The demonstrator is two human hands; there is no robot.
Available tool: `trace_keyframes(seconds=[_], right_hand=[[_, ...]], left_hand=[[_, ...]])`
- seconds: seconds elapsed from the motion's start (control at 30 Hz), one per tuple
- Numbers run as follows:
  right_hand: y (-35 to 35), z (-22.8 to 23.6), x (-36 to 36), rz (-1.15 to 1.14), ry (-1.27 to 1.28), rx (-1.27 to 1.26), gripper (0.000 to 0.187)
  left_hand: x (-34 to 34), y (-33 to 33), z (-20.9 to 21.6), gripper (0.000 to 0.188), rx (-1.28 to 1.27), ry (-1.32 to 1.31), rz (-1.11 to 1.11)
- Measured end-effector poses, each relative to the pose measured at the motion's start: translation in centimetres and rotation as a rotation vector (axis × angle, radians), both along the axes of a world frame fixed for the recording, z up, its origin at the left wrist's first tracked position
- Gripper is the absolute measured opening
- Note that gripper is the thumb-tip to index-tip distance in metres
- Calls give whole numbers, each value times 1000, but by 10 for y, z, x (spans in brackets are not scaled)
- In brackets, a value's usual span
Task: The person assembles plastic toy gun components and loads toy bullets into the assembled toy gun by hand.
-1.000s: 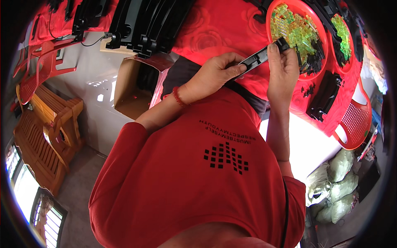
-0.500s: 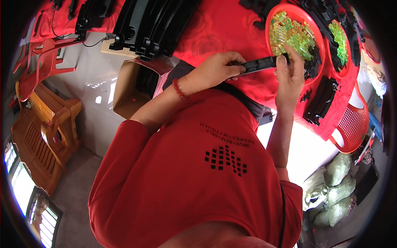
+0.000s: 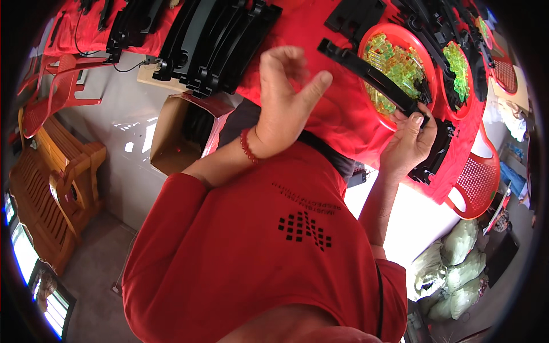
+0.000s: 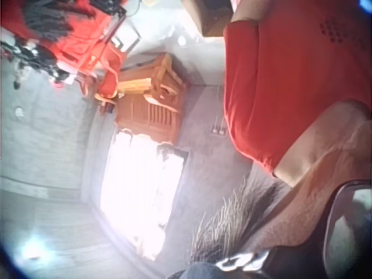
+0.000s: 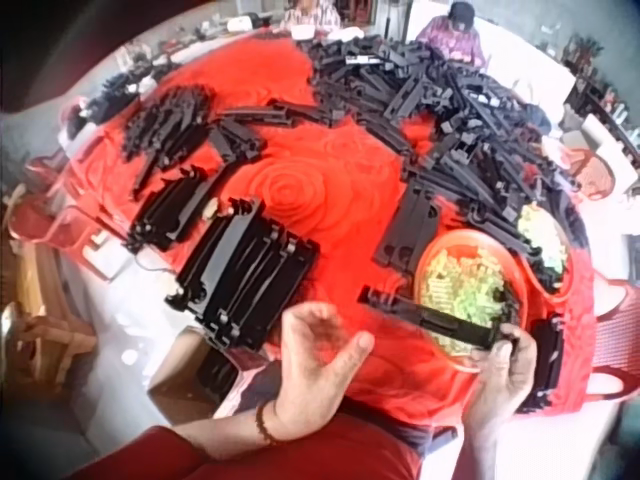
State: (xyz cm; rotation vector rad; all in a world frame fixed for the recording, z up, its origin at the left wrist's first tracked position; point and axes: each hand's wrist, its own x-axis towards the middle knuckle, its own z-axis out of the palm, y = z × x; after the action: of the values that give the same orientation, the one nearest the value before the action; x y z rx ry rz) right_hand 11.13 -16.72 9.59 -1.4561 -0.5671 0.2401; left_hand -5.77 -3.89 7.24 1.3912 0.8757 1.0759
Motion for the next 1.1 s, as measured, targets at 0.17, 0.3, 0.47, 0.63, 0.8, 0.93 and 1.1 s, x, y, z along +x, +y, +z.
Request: trace_keyframes(seconds=[0.17,0.3,0.47,0.63,0.8,0.93,1.1], right_hand=[[6,-10,-33,70,-4,15,24],[3,-17,-58,203,95,-38,32],[-5,-20,-64,449,-167,-342,40],[-1,-2,-48,543,-599,-515,35],[31,17,-34,357,-172,-213,29],[59,31,-34,247,-107,-71,30],[62,25,-36,222,-179,-166,36]], left_hand=[[14,-16,15,36,-840,-352,-460],[32,-13,7,34,-716,-532,-400],[30,-6,12,24,-606,-476,-267],[22,0,10,37,-400,-244,-345],[18,-6,3,36,-74,7,-403],[18,-13,2,33,9,44,-415],[16,-15,2,32,-19,30,-431]])
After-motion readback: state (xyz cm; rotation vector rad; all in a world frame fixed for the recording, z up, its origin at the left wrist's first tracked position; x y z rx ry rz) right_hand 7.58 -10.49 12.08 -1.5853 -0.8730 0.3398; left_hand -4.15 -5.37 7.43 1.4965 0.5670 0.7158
